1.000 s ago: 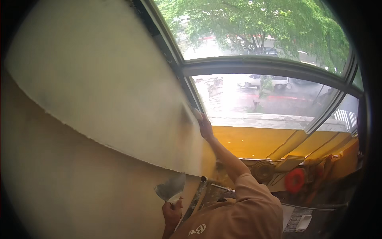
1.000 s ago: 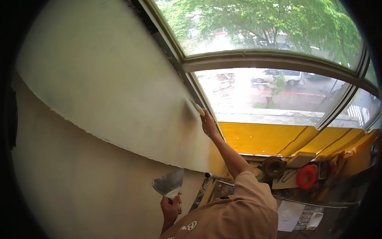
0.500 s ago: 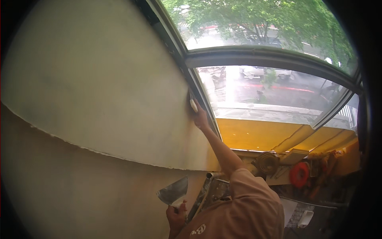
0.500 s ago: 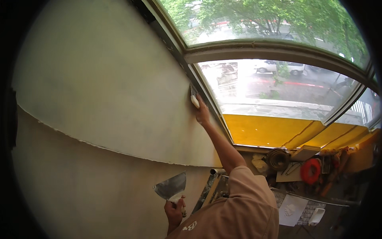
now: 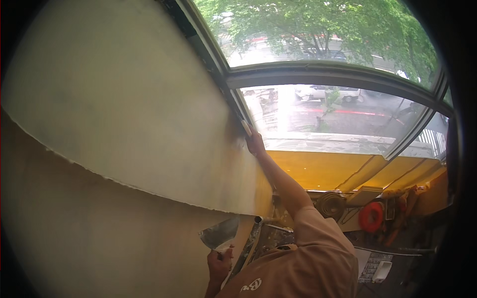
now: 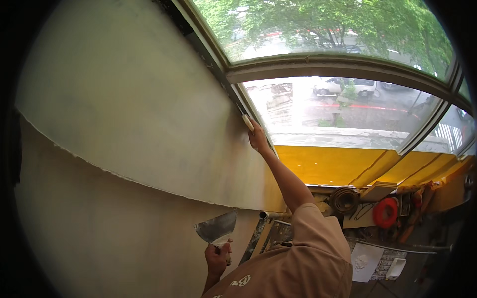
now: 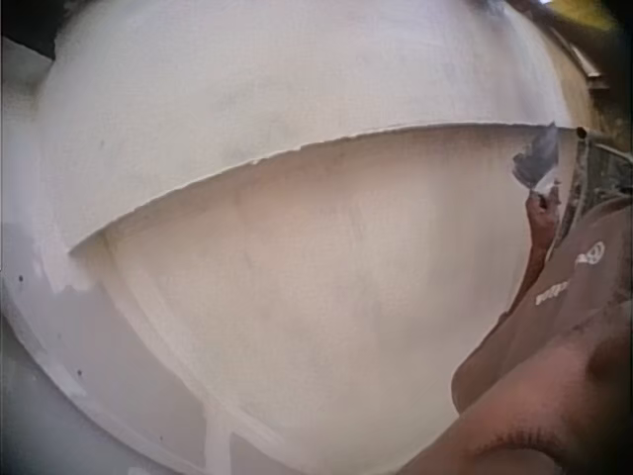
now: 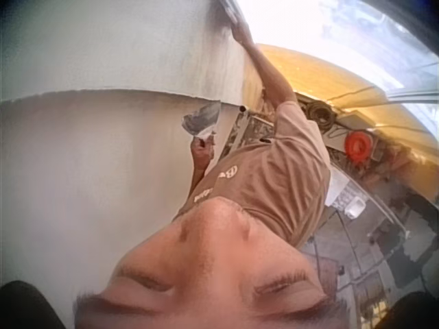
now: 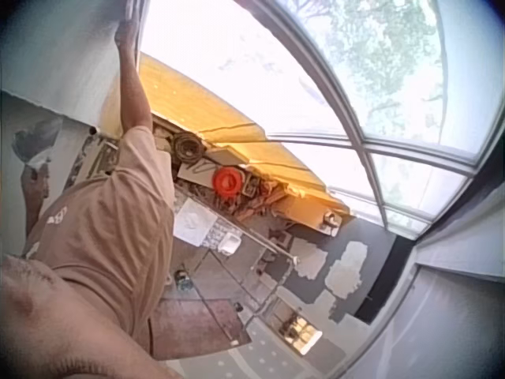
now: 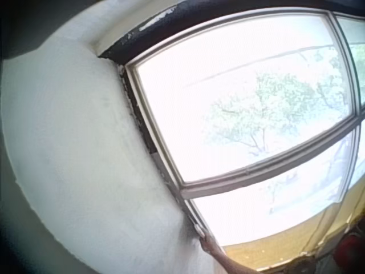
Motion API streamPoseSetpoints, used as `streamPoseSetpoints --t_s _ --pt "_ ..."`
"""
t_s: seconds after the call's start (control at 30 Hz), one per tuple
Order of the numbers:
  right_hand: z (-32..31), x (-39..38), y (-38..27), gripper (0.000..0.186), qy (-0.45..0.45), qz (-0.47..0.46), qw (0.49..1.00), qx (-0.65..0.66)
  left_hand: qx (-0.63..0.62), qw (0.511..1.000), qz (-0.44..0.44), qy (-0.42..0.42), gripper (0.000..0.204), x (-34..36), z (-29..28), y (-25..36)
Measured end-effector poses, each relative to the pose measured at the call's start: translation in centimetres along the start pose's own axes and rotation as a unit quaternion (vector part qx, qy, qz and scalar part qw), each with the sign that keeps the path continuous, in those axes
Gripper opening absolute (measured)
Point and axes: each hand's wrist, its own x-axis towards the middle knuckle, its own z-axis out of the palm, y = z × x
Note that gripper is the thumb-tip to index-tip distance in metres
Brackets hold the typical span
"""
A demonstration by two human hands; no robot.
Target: The person uses a wide-bladed tool to apply plaster to a wall corner near a window, spreading it with smooth vertical strokes and picking up more material from a tray as needed.
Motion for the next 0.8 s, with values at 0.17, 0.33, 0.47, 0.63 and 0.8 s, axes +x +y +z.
streamPoseSetpoints --t_s 0.17,0.33,0.47,0.63,0.8 --pt "2.3 0.2 -0.5 0.067 0.03 -0.06 0.998 -0.009 0.009 0.999 0.009 0.03 0.016 -0.9 0.2 -1.1" --pt "3.6 0.2 -0.9 0.074 0.066 -0.083 0.994 0.004 0.009 0.999 0.026 0.044 0.015 -1.6 0.0 -1.0" --pt "3.0 0.1 -1.4 0.08 0.044 -0.076 0.996 0.016 0.012 0.997 0.054 0.062 0.014 -2.3 0.0 -1.3" --pt "3.5 -6.3 -7.9 0.074 0.013 -0.123 0.992 -0.03 -0.016 0.996 0.054 0.07 0.014 -1.8 0.2 -1.9" --pt "-2.8 -6.9 4.1 0.033 -0.044 0.12 0.974 0.187 -0.006 0.998 0.049 0.037 0.014 -1.2 1.0 -0.5"
